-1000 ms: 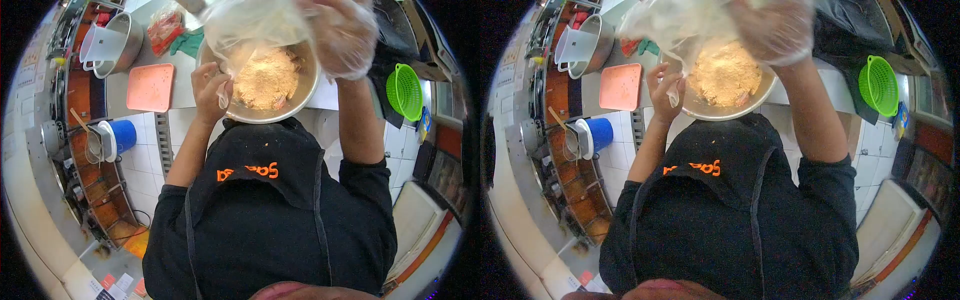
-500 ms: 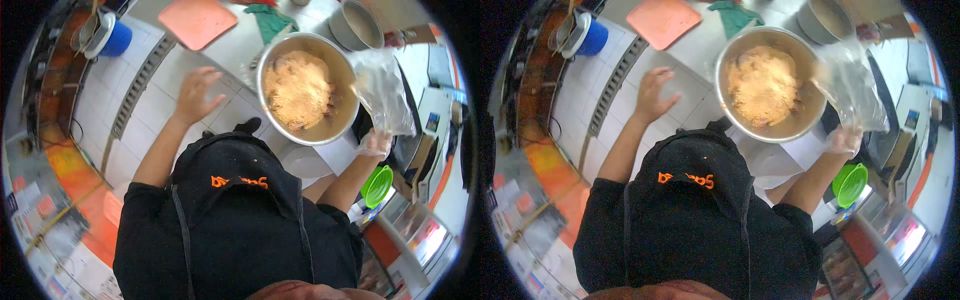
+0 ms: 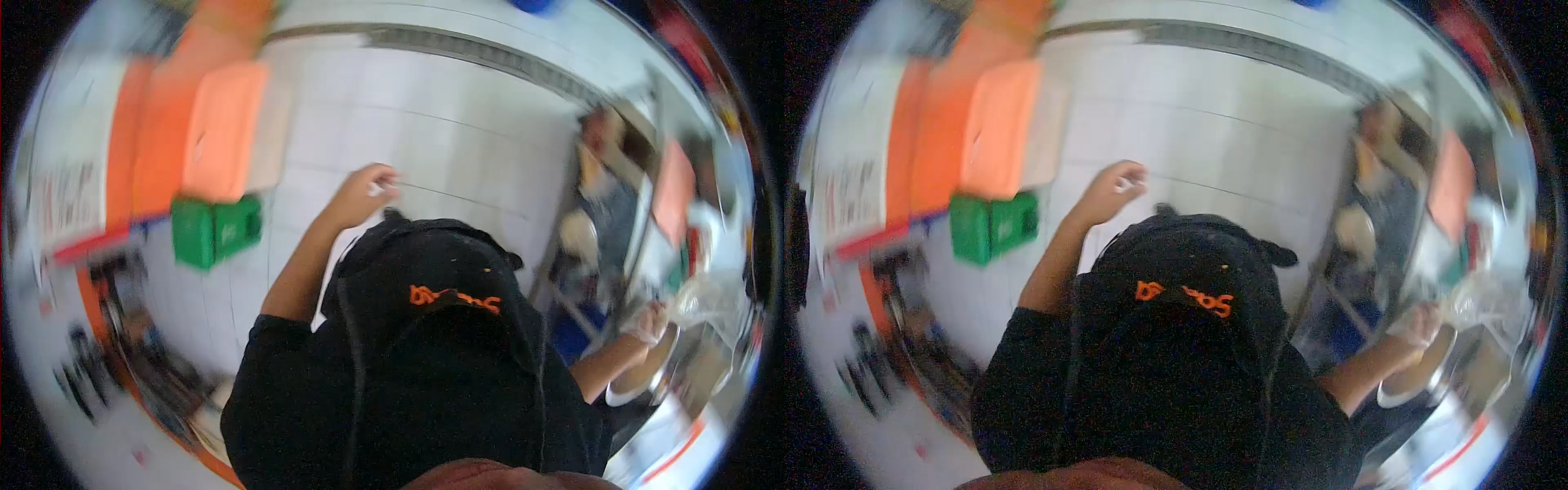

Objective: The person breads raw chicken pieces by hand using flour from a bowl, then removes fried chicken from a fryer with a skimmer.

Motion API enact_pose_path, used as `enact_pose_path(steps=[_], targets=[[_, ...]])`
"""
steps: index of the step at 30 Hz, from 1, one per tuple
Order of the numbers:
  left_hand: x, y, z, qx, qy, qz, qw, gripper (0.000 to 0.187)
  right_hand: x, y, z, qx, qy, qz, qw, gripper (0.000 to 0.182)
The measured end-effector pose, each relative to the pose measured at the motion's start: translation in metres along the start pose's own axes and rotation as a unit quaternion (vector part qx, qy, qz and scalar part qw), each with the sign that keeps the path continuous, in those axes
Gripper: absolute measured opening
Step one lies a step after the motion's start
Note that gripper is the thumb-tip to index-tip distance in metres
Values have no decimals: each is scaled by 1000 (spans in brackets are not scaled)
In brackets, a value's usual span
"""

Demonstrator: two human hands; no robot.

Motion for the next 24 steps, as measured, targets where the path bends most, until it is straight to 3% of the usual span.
enact_pose_path(steps=[2,3,4,5,6,7,9,10,11,12,15,16,17,18,19,20,22,23,24], targets=[[57,65,28,126,68,78,987,28,-108,-26,70,243,165,-1,956,21],[85,90,39,225,72,137,962,28,-163,-46,103,361,245,19,900,17],[113,112,48,247,76,150,954,27,-234,-56,122,376,126,-20,918,9],[137,129,52,267,71,167,946,26,-291,-65,137,314,413,-119,847,11],[153,154,45,219,134,146,955,23,-369,-74,117,291,469,-181,814,10],[164,162,70,159,111,59,979,22,-447,-88,84,266,526,-240,771,10],[177,181,113,77,183,55,978,26,-578,-90,84,367,309,-162,862,14],[175,195,125,88,191,31,977,26,-639,-95,50,447,315,-193,814,13],[171,200,141,68,257,85,960,34,-701,-96,6,522,319,-219,760,12],[168,207,160,48,321,139,936,42,-755,-87,4,533,296,-213,763,12],[143,222,245,93,279,3,956,47,-919,-21,2,853,251,-94,449,15],[139,263,232,114,320,-49,939,50,-967,-10,-6,918,230,-39,319,17],[135,305,216,140,360,-100,917,53,-1006,-5,-51,954,193,0,231,22],[127,312,234,274,411,-113,862,62,-1040,0,-119,977,158,45,138,28],[104,295,297,352,332,-141,864,70,-1084,20,-145,872,42,-43,486,27],[104,311,313,361,334,-155,857,70,-1123,43,-176,635,-80,-139,756,26],[110,342,331,208,334,-120,912,62,-1163,48,-273,706,-138,-47,693,23],[115,351,337,136,334,-103,927,58,-1195,60,-288,711,-158,-41,684,23],[121,363,348,60,335,-88,936,55,-1234,86,-294,709,-160,-144,672,21]])
Point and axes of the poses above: each hand's wrist, its own x-axis away from the middle knuckle, its own y-axis out of the back of the hand, z = x × y, the point moved 4 cm from there along -x, towards the middle knuckle, and after that the axes turned 10 degrees about -z, right-handed, at the moved point
